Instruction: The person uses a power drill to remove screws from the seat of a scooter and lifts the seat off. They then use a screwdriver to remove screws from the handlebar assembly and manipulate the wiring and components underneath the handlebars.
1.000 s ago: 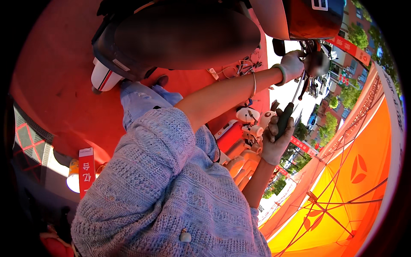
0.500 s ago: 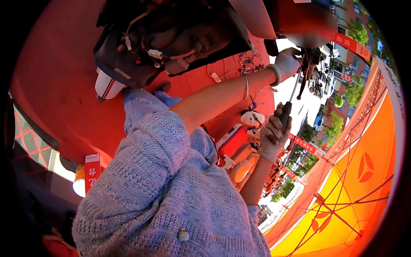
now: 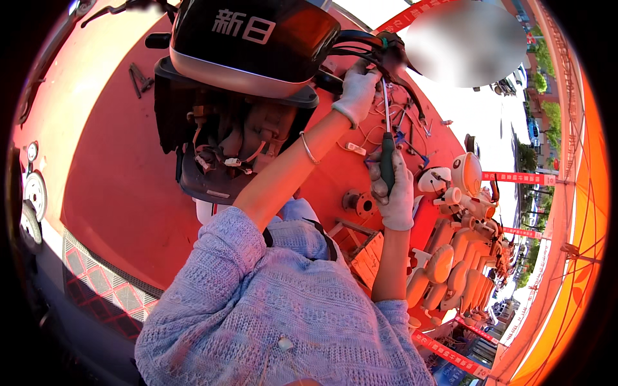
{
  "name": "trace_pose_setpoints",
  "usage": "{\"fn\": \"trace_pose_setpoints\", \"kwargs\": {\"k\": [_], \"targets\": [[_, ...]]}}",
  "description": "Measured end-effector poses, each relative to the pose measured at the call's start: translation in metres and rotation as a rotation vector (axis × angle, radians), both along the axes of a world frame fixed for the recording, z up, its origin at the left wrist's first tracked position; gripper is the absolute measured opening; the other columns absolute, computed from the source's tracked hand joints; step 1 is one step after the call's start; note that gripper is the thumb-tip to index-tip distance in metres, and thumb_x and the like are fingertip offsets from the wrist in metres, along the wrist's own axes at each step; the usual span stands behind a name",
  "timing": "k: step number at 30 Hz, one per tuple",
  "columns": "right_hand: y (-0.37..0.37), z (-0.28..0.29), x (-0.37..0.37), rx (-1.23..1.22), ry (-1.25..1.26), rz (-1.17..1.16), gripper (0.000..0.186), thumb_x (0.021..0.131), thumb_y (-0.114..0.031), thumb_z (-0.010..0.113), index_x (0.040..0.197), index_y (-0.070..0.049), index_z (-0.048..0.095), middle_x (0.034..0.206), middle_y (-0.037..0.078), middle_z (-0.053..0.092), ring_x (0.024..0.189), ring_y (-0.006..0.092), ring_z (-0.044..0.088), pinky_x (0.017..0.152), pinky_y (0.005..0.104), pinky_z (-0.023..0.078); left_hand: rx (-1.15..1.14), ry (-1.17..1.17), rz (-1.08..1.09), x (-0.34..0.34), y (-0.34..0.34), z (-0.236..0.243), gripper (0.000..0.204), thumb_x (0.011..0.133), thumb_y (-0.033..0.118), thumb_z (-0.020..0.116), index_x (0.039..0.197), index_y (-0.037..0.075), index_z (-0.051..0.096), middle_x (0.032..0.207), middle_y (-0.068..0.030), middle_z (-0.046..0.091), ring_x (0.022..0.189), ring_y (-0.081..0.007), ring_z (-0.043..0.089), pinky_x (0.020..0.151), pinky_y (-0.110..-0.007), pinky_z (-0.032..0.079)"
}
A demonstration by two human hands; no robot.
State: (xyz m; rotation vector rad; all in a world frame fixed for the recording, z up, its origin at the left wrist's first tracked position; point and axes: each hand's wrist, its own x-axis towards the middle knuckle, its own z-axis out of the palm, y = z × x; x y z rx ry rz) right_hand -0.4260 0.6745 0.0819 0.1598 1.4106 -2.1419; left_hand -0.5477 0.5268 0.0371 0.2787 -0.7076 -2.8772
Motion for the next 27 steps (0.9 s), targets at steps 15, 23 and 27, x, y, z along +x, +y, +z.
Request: {"fn": "trace_pose_setpoints", "kwargs": {"k": [15,23,27], "targets": [[-0.039,-0.032,0.017,0.489,0.313,-0.259,0.034,0.089,-0.019,0.058,0.110,0.008,0.052,0.077,0.010,0.058,0.051,0.0113,0.046,0.045,0.0237,0.040,-0.111,-0.019,-0.057,-0.002,-0.007,-0.007,0.003,0.089,0.015,0.056,0.093,0.015,0.056,0.067,0.0058,0.053,0.048,-0.0022,0.037,0.041,-0.020,0.028],[-0.040,-0.029,0.014,0.515,0.173,-0.152,0.028,0.091,-0.023,0.056,0.103,0.002,0.054,0.078,0.007,0.057,0.051,0.0080,0.047,0.044,0.0207,0.038,-0.241,-0.115,-0.040,0.003,-0.008,0.002,0.007,0.089,0.020,0.061,0.094,0.014,0.060,0.065,0.0086,0.048,0.054,-0.0020,0.039,0.046,-0.019,0.029],[-0.038,-0.031,0.017,0.166,0.061,-0.267,0.033,0.092,-0.026,0.055,0.106,0.004,0.055,0.080,0.008,0.057,0.056,0.0099,0.049,0.050,0.0211,0.042,-0.150,-0.164,-0.006,0.002,-0.007,0.003,0.004,0.088,0.007,0.059,0.088,0.011,0.057,0.066,0.0060,0.047,0.051,-0.0023,0.036,0.044,-0.017,0.029]]}}
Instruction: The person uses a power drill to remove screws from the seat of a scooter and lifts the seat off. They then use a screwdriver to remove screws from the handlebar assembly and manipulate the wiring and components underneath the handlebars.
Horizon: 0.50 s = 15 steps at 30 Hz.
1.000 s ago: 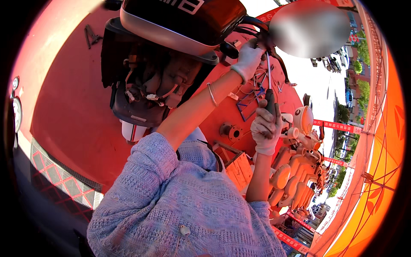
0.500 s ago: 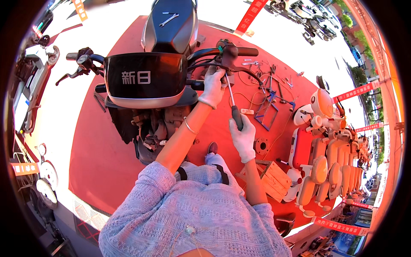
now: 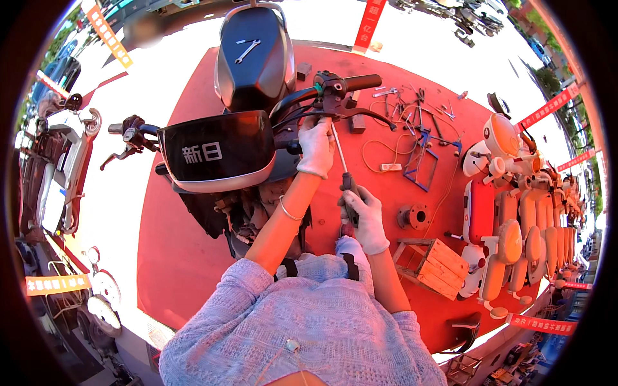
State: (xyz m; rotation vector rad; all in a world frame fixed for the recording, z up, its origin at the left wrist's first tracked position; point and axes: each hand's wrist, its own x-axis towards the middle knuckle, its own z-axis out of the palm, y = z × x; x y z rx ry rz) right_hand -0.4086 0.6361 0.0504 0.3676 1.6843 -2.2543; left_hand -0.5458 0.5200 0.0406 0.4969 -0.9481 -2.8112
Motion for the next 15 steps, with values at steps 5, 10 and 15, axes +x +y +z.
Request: {"fn": "trace_pose_setpoints", "kwargs": {"k": [5,10,15], "targets": [[0.008,0.007,-0.001,-0.025,-0.041,0.074,0.027,0.090,-0.022,0.058,0.100,0.003,0.056,0.072,0.005,0.056,0.057,0.0071,0.048,0.044,0.0207,0.038,0.059,0.000,-0.021,-0.001,-0.003,0.004,0.008,0.087,0.004,0.059,0.089,0.011,0.055,0.067,0.0047,0.047,0.052,-0.0038,0.039,0.045,-0.018,0.033],[0.003,0.002,0.000,-0.110,-0.021,0.002,0.023,0.091,-0.019,0.057,0.100,0.003,0.057,0.067,0.003,0.055,0.057,0.0035,0.048,0.039,0.0173,0.033,0.077,0.013,-0.023,0.000,-0.002,0.004,0.010,0.087,0.004,0.059,0.091,0.012,0.054,0.067,0.0044,0.047,0.053,-0.0045,0.041,0.046,-0.018,0.035],[0.012,0.011,0.003,-0.479,-0.146,0.047,0.021,0.091,-0.016,0.056,0.103,0.002,0.057,0.067,0.003,0.056,0.054,0.0041,0.047,0.040,0.0176,0.034,0.115,-0.013,-0.048,0.007,-0.003,0.010,0.011,0.087,0.003,0.058,0.091,0.013,0.054,0.068,0.0046,0.048,0.053,-0.0039,0.041,0.046,-0.017,0.035]]}}
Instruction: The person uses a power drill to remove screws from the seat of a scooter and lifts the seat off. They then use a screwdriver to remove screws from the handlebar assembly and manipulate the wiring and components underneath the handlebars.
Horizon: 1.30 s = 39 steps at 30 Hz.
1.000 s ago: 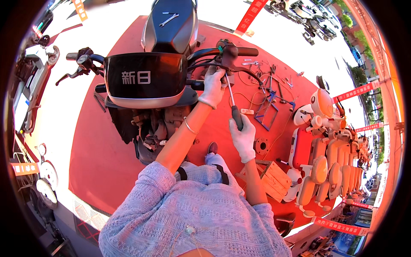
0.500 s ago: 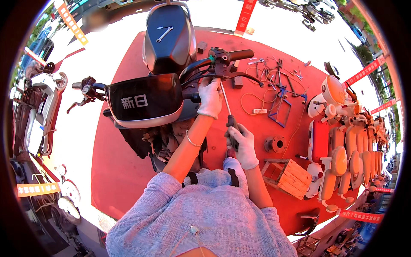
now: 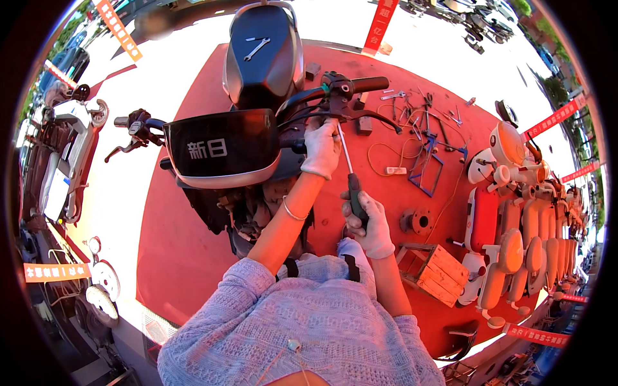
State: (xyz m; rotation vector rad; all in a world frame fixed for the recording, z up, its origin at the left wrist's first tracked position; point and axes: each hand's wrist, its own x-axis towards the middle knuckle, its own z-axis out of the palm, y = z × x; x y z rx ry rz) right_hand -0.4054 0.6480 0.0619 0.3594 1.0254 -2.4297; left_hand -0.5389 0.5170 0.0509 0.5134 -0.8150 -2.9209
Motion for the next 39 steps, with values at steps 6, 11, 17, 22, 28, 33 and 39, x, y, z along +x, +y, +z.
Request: {"fn": "trace_pose_setpoints", "kwargs": {"k": [6,11,17,22,28,33,39], "targets": [[-0.005,0.002,-0.003,-0.053,-0.107,-0.046,0.030,0.091,-0.020,0.055,0.108,0.005,0.056,0.072,0.005,0.057,0.051,0.0063,0.045,0.042,0.0186,0.037,0.018,0.029,0.002,0.002,0.000,0.000,0.011,0.087,0.002,0.056,0.090,0.013,0.055,0.069,0.0050,0.048,0.053,-0.0032,0.040,0.047,-0.016,0.034],[-0.003,0.002,0.000,0.527,0.265,0.015,0.032,0.094,-0.022,0.048,0.108,0.007,0.053,0.078,0.006,0.055,0.051,0.0055,0.043,0.040,0.0189,0.033,0.039,0.063,0.000,-0.001,0.000,0.000,0.011,0.087,0.002,0.056,0.090,0.012,0.055,0.069,0.0055,0.048,0.053,-0.0039,0.040,0.047,-0.017,0.034],[-0.003,0.004,0.000,0.354,0.197,-0.033,0.027,0.092,-0.017,0.052,0.108,0.006,0.054,0.076,0.006,0.056,0.048,0.0049,0.044,0.038,0.0190,0.032,0.075,0.072,0.019,0.000,0.002,-0.001,0.010,0.087,0.006,0.058,0.091,0.014,0.055,0.067,0.0048,0.049,0.050,-0.0032,0.039,0.043,-0.018,0.029],[-0.009,-0.004,-0.004,0.981,0.535,-0.066,0.029,0.091,-0.018,0.056,0.107,0.006,0.053,0.074,0.006,0.056,0.048,0.0047,0.044,0.038,0.0192,0.033,0.088,0.046,-0.003,0.000,0.003,-0.002,0.011,0.088,0.005,0.058,0.094,0.015,0.056,0.068,0.0048,0.050,0.051,-0.0030,0.039,0.044,-0.018,0.030],[0.001,0.006,-0.003,0.189,0.098,0.033,0.030,0.093,-0.022,0.053,0.105,0.005,0.054,0.074,0.007,0.056,0.047,0.0044,0.042,0.036,0.0184,0.031,0.136,0.105,0.007,0.002,0.000,-0.001,0.012,0.088,0.000,0.056,0.093,0.011,0.056,0.073,0.0038,0.051,0.057,-0.0046,0.042,0.050,-0.019,0.036],[-0.011,0.007,0.001,0.744,0.315,-0.033,0.029,0.093,-0.021,0.051,0.105,0.005,0.055,0.074,0.008,0.057,0.047,0.0048,0.043,0.035,0.0187,0.031,0.133,0.103,-0.004,0.002,-0.001,0.000,0.010,0.089,0.002,0.056,0.093,0.011,0.056,0.072,0.0041,0.049,0.057,-0.0052,0.040,0.051,-0.019,0.036],[0.003,0.008,-0.007,0.060,0.022,0.112,0.023,0.093,-0.019,0.053,0.099,0.003,0.055,0.072,0.007,0.057,0.047,0.0056,0.045,0.035,0.0198,0.032,0.117,0.083,-0.037,0.004,-0.003,0.002,0.010,0.088,0.002,0.056,0.094,0.010,0.054,0.071,0.0033,0.048,0.056,-0.0051,0.041,0.051,-0.018,0.037]]}}
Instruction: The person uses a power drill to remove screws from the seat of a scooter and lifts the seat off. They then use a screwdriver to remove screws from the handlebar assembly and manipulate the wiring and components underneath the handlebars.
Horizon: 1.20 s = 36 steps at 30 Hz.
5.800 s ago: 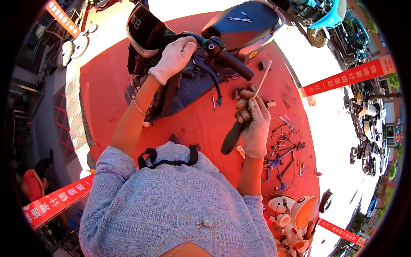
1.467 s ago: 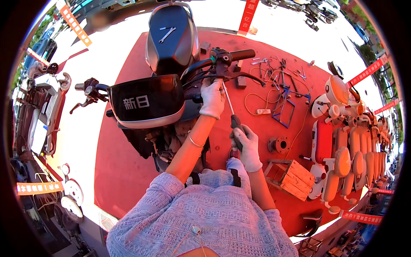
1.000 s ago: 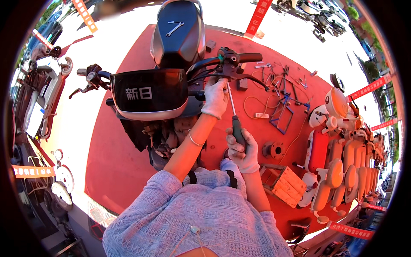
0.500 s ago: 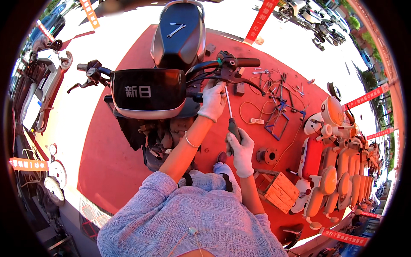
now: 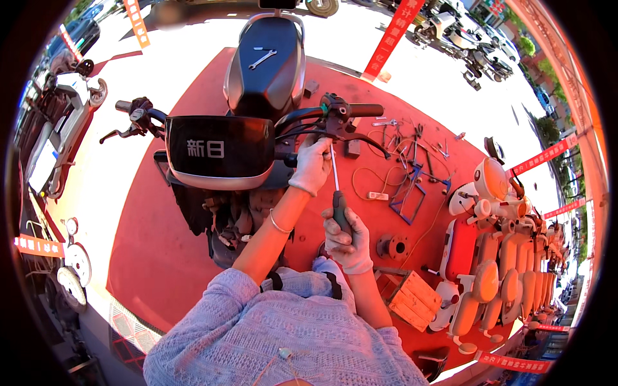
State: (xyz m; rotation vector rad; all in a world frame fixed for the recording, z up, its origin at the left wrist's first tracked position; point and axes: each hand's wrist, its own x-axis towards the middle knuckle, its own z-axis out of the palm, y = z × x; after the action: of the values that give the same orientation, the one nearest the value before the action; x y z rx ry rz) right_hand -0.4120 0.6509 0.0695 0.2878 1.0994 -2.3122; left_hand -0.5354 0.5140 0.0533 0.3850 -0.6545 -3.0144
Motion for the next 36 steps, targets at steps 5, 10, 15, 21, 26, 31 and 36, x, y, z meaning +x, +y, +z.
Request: {"fn": "trace_pose_setpoints", "kwargs": {"k": [5,10,15,21,26,31,36], "targets": [[-0.014,-0.001,0.002,0.635,0.274,-0.099,0.025,0.093,-0.022,0.054,0.100,0.002,0.055,0.068,0.005,0.055,0.043,0.0059,0.043,0.035,0.0201,0.033,0.002,0.030,0.009,-0.001,-0.001,-0.006,0.011,0.088,0.002,0.057,0.094,0.009,0.054,0.071,0.0027,0.048,0.057,-0.0059,0.041,0.055,-0.020,0.039],[0.005,0.002,-0.006,-0.117,-0.081,0.066,0.027,0.093,-0.023,0.052,0.100,0.003,0.054,0.068,0.006,0.056,0.044,0.0065,0.042,0.036,0.0204,0.034,0.063,0.067,0.024,-0.003,-0.001,-0.012,0.010,0.089,-0.002,0.053,0.090,0.008,0.053,0.072,0.0027,0.049,0.057,-0.0058,0.042,0.053,-0.021,0.037],[-0.007,-0.004,0.002,0.780,0.388,-0.036,0.033,0.093,-0.027,0.050,0.103,0.004,0.053,0.072,0.006,0.055,0.046,0.0069,0.043,0.035,0.0194,0.033,-0.003,0.013,0.005,-0.003,0.002,-0.005,0.010,0.089,-0.001,0.053,0.088,0.008,0.052,0.071,0.0020,0.049,0.056,-0.0069,0.041,0.053,-0.021,0.036],[0.009,-0.003,-0.007,-0.654,-0.251,0.135,0.040,0.094,-0.029,0.049,0.111,0.008,0.051,0.076,0.009,0.055,0.050,0.0072,0.040,0.035,0.0166,0.032,-0.007,0.072,-0.038,-0.006,-0.002,-0.014,0.009,0.090,0.000,0.052,0.085,0.007,0.050,0.066,0.0015,0.045,0.055,-0.0078,0.037,0.053,-0.022,0.035],[-0.007,0.001,0.005,0.438,0.241,-0.179,0.027,0.090,-0.016,0.056,0.107,0.005,0.055,0.074,0.008,0.057,0.051,0.0097,0.048,0.042,0.0184,0.038,-0.040,0.062,-0.058,-0.009,-0.004,-0.020,0.015,0.091,0.002,0.051,0.078,0.008,0.048,0.066,0.0027,0.042,0.056,-0.0075,0.035,0.055,-0.021,0.035],[-0.001,0.008,0.002,0.345,0.145,-0.101,0.027,0.090,-0.017,0.057,0.106,0.005,0.056,0.071,0.005,0.056,0.051,0.0073,0.049,0.042,0.0190,0.039,0.078,0.064,-0.051,-0.020,-0.006,-0.037,0.015,0.088,-0.003,0.054,0.078,0.008,0.049,0.065,0.0014,0.045,0.056,-0.0076,0.042,0.052,-0.022,0.037],[-0.003,-0.008,0.005,0.686,0.439,-0.249,0.033,0.091,-0.019,0.056,0.112,0.006,0.055,0.074,0.005,0.057,0.057,0.0075,0.050,0.042,0.0205,0.037,0.078,0.043,-0.114,-0.013,-0.001,-0.028,0.018,0.090,0.003,0.054,0.074,0.007,0.048,0.066,0.0014,0.044,0.057,-0.0082,0.040,0.055,-0.021,0.036]]}}
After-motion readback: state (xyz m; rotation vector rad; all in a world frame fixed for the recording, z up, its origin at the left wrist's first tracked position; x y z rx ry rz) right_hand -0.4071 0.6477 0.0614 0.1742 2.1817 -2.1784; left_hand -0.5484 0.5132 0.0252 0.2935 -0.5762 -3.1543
